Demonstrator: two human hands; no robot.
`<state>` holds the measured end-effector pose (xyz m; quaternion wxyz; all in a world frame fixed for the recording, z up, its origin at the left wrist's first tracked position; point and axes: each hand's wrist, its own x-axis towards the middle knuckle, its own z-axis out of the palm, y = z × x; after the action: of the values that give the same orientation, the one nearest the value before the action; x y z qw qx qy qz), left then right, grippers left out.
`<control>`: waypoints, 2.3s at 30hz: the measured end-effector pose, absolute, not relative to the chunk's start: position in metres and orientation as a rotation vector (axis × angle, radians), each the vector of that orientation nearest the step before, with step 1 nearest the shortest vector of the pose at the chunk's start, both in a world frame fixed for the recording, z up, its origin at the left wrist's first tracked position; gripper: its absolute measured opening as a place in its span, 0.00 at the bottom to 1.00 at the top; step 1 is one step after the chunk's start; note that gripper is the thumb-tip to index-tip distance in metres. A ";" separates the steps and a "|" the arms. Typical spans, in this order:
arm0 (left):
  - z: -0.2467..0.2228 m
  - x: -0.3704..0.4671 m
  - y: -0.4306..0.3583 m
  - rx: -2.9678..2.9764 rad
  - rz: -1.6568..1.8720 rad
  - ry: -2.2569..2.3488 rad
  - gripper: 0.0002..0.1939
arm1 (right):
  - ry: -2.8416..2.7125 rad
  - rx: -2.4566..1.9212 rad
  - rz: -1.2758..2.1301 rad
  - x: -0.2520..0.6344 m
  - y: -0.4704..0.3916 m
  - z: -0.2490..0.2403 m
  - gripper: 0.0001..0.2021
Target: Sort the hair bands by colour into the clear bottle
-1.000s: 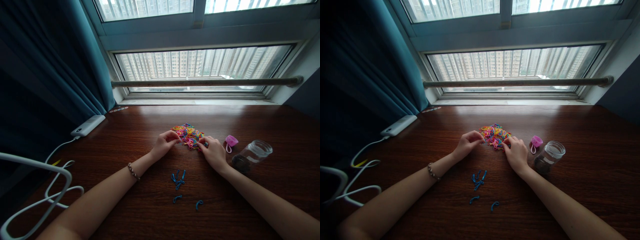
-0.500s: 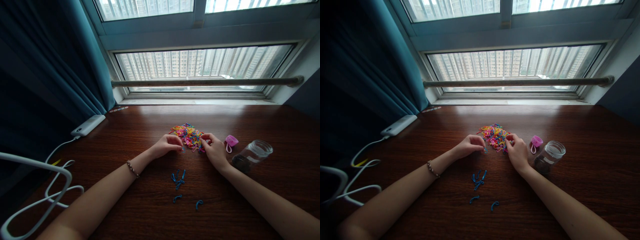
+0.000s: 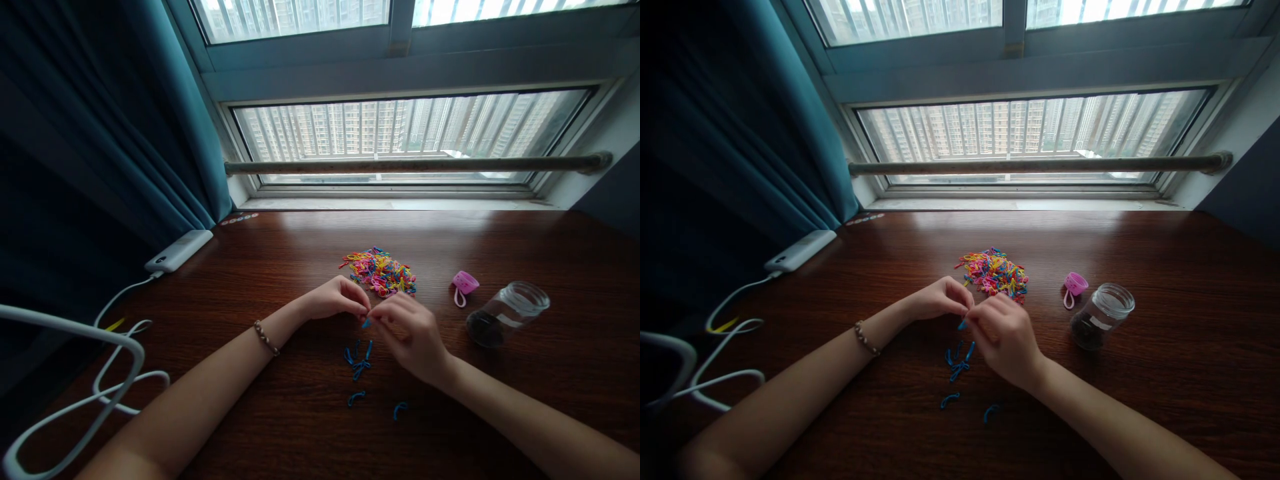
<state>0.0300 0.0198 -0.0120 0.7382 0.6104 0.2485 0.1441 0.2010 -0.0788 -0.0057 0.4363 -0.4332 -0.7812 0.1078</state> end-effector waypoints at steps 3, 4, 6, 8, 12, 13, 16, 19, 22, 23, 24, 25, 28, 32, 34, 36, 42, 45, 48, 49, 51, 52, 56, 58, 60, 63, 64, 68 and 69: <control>-0.012 0.030 0.020 1.336 0.311 0.518 0.09 | -2.214 -0.841 0.300 0.191 -0.091 -0.003 0.06; -0.012 0.030 0.020 1.342 0.312 0.510 0.09 | -2.204 -0.870 0.282 0.193 -0.090 -0.004 0.06; -0.010 0.030 0.020 1.364 0.312 0.500 0.09 | -2.046 -1.091 0.197 0.200 -0.081 -0.006 0.07; -0.008 0.029 0.021 1.378 0.300 0.481 0.09 | -1.794 -1.424 0.069 0.212 -0.067 -0.009 0.08; -0.004 0.026 0.022 1.370 0.183 0.402 0.10 | -1.635 -1.883 -0.011 0.229 -0.048 -0.015 0.09; -0.004 0.025 0.022 1.366 0.137 0.386 0.10 | -1.655 -1.936 -0.023 0.230 -0.047 -0.017 0.10; -0.002 0.023 0.020 1.356 0.012 0.353 0.11 | -1.728 -2.006 -0.082 0.229 -0.048 -0.022 0.10; 0.001 0.022 0.017 1.361 -0.061 0.350 0.13 | -1.759 -2.010 -0.108 0.227 -0.051 -0.023 0.08; 0.003 0.021 0.018 1.406 -0.085 0.380 0.16 | -1.758 -1.995 -0.093 0.228 -0.051 -0.022 0.08; 0.002 0.021 0.020 1.451 -0.035 0.423 0.16 | -1.750 -1.986 -0.086 0.228 -0.050 -0.022 0.08; 0.000 0.020 0.024 1.517 0.068 0.496 0.15 | -1.739 -1.971 -0.078 0.228 -0.050 -0.021 0.08; -0.002 0.020 0.028 1.601 0.218 0.602 0.14 | -1.728 -1.944 -0.065 0.229 -0.049 -0.021 0.08; -0.013 0.017 0.042 1.928 0.704 0.981 0.13 | -1.708 -1.782 0.010 0.228 -0.049 -0.020 0.07; -0.025 0.016 0.048 2.429 0.841 1.087 0.08 | -1.738 -1.437 0.152 0.221 -0.056 -0.017 0.06; -0.028 0.018 0.047 2.614 0.812 0.998 0.08 | -1.826 -1.229 0.245 0.215 -0.062 -0.014 0.06; -0.028 0.019 0.045 2.725 0.775 0.930 0.08 | -1.963 -1.040 0.357 0.210 -0.069 -0.012 0.06; -0.031 0.019 0.049 2.742 0.774 1.022 0.06 | -1.964 -1.039 0.449 0.207 -0.072 -0.013 0.07; -0.031 0.018 0.050 2.718 0.781 1.047 0.04 | -1.725 -1.206 0.462 0.213 -0.064 -0.014 0.09; -0.031 0.019 0.050 2.673 0.827 1.065 0.03 | -1.432 -1.331 0.534 0.221 -0.054 -0.018 0.12; -0.031 0.019 0.050 2.644 0.851 1.079 0.03 | -1.339 -1.355 0.551 0.224 -0.051 -0.019 0.13; -0.031 0.020 0.049 2.553 0.896 1.118 0.04 | -1.184 -1.388 0.553 0.230 -0.044 -0.023 0.15; -0.032 0.020 0.049 2.493 0.909 1.135 0.04 | -1.127 -1.400 0.538 0.233 -0.040 -0.026 0.15; -0.030 0.020 0.049 2.209 0.948 1.091 0.04 | -1.050 -1.439 0.483 0.244 -0.029 -0.035 0.16; -0.026 0.019 0.050 2.059 0.927 0.984 0.06 | -1.108 -1.491 0.490 0.247 -0.027 -0.038 0.16; -0.020 0.017 0.049 1.933 0.815 0.857 0.09 | -1.217 -1.575 0.469 0.249 -0.027 -0.038 0.15; -0.009 0.016 0.044 1.832 0.507 0.681 0.10 | -1.412 -1.642 0.339 0.247 -0.029 -0.036 0.11; -0.005 0.017 0.040 1.814 0.391 0.620 0.10 | -1.487 -1.636 0.284 0.246 -0.030 -0.035 0.10; 0.008 0.023 0.025 1.768 0.056 0.338 0.09 | -1.715 -1.624 0.117 0.243 -0.032 -0.034 0.11; 0.009 0.025 0.023 1.772 0.035 0.296 0.09 | -1.736 -1.638 0.094 0.242 -0.032 -0.035 0.12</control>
<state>0.0249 0.0228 0.0090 0.6230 0.7714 0.1291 0.0154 0.2425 -0.0315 -0.0352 0.3676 -0.6376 -0.6760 0.0366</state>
